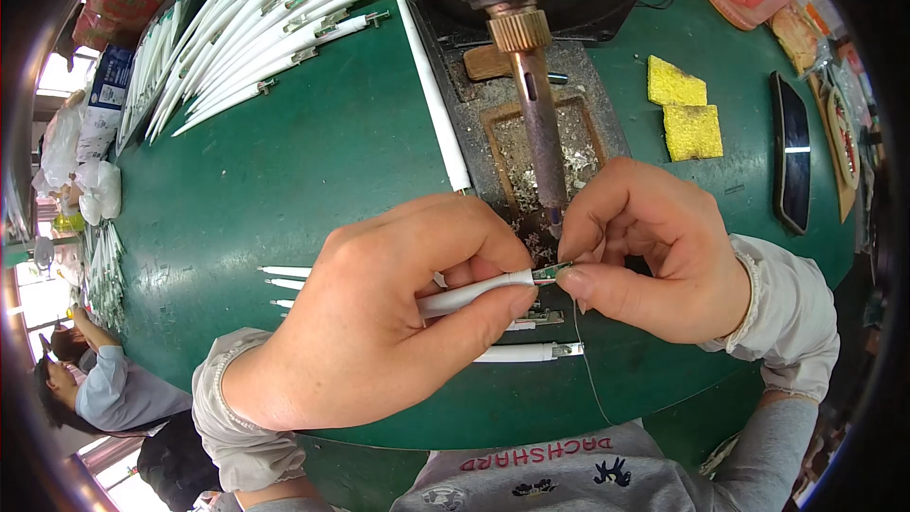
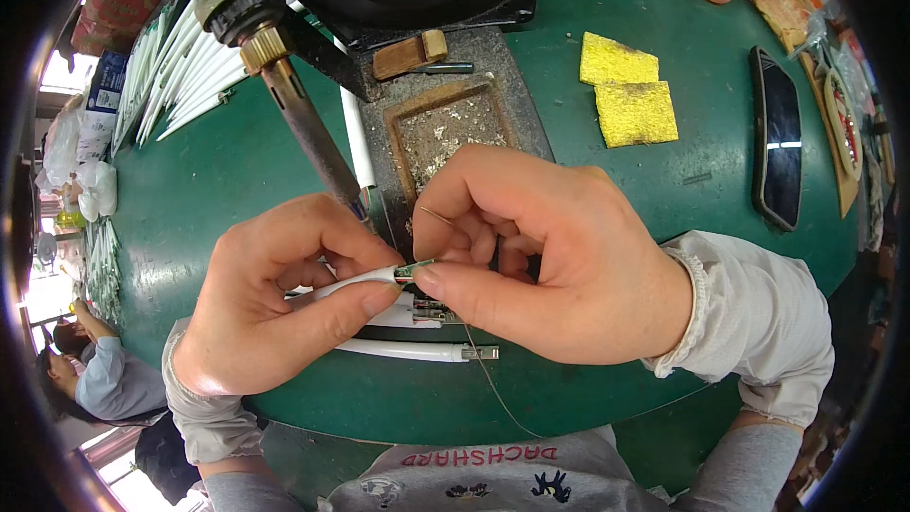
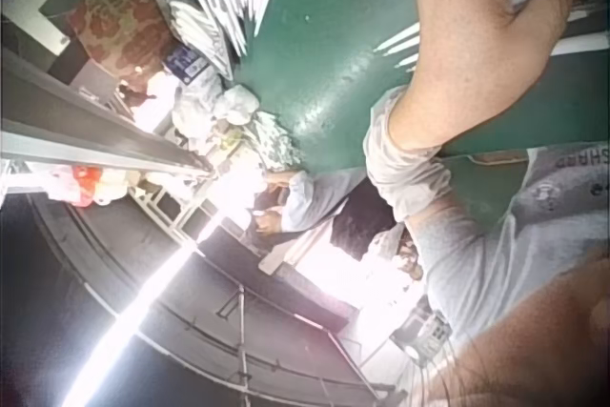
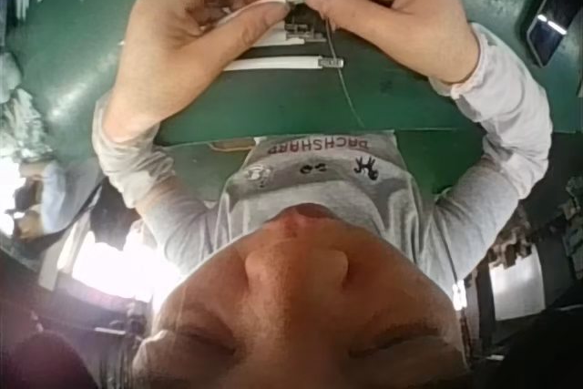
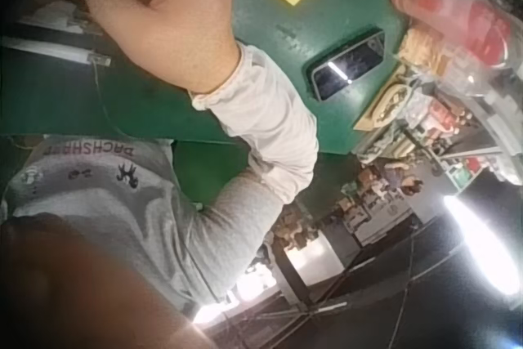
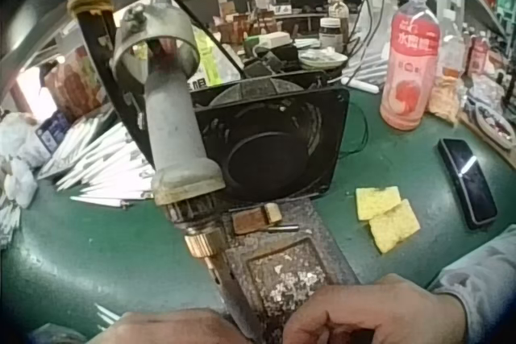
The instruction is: The person solders wires onto small PCB boards attached to LED strips using a soldering iron and solder wire, occasionally cleaning the iron with a sponge.
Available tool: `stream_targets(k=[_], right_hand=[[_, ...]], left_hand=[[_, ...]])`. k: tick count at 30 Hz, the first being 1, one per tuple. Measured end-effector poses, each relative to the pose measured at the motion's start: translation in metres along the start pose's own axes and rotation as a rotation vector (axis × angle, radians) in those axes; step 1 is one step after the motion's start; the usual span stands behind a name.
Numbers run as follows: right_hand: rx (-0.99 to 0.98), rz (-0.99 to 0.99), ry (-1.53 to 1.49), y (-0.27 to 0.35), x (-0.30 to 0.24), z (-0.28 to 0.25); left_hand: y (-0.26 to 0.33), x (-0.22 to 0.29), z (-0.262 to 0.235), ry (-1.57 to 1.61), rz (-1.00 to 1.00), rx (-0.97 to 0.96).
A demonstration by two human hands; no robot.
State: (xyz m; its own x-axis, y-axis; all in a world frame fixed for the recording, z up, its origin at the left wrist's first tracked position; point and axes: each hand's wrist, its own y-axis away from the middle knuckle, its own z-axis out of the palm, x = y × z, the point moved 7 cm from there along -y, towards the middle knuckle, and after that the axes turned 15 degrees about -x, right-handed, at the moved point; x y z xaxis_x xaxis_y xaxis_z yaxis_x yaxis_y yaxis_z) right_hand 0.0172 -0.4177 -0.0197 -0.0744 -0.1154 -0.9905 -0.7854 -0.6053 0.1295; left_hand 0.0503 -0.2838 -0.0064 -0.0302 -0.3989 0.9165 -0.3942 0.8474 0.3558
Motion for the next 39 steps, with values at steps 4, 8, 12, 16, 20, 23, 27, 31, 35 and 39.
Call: stream_targets(k=[4,8,12,16,20,23,27,31,35,39], right_hand=[[-0.011,0.010,-0.040,0.000,0.002,0.001],[-0.018,0.014,-0.065,-0.001,0.003,0.002],[-0.029,0.041,-0.094,-0.001,0.005,0.003],[-0.024,0.038,-0.108,-0.001,0.005,0.003],[-0.031,0.013,-0.081,-0.001,0.001,0.002],[-0.025,0.031,-0.093,-0.001,0.004,0.003],[-0.023,0.027,-0.077,-0.001,0.002,0.003],[-0.034,0.028,-0.061,-0.002,0.001,0.002],[-0.024,0.024,-0.034,-0.002,0.001,0.002],[-0.017,0.000,-0.002,-0.002,-0.001,0.001]], left_hand=[[-0.001,0.001,0.000,-0.039,0.033,0.009],[0.000,0.005,-0.001,-0.136,0.089,0.053],[0.000,0.006,-0.001,-0.155,0.102,0.070],[-0.001,0.002,0.001,-0.068,0.031,0.059],[0.000,-0.003,0.001,0.049,-0.006,0.072],[0.000,-0.002,0.000,0.040,-0.013,0.067],[0.000,-0.002,0.001,0.050,-0.016,0.064],[0.000,-0.001,0.001,0.032,0.010,0.065],[0.000,-0.004,0.001,0.095,-0.021,0.062],[-0.002,-0.005,0.002,0.148,-0.040,0.047]])
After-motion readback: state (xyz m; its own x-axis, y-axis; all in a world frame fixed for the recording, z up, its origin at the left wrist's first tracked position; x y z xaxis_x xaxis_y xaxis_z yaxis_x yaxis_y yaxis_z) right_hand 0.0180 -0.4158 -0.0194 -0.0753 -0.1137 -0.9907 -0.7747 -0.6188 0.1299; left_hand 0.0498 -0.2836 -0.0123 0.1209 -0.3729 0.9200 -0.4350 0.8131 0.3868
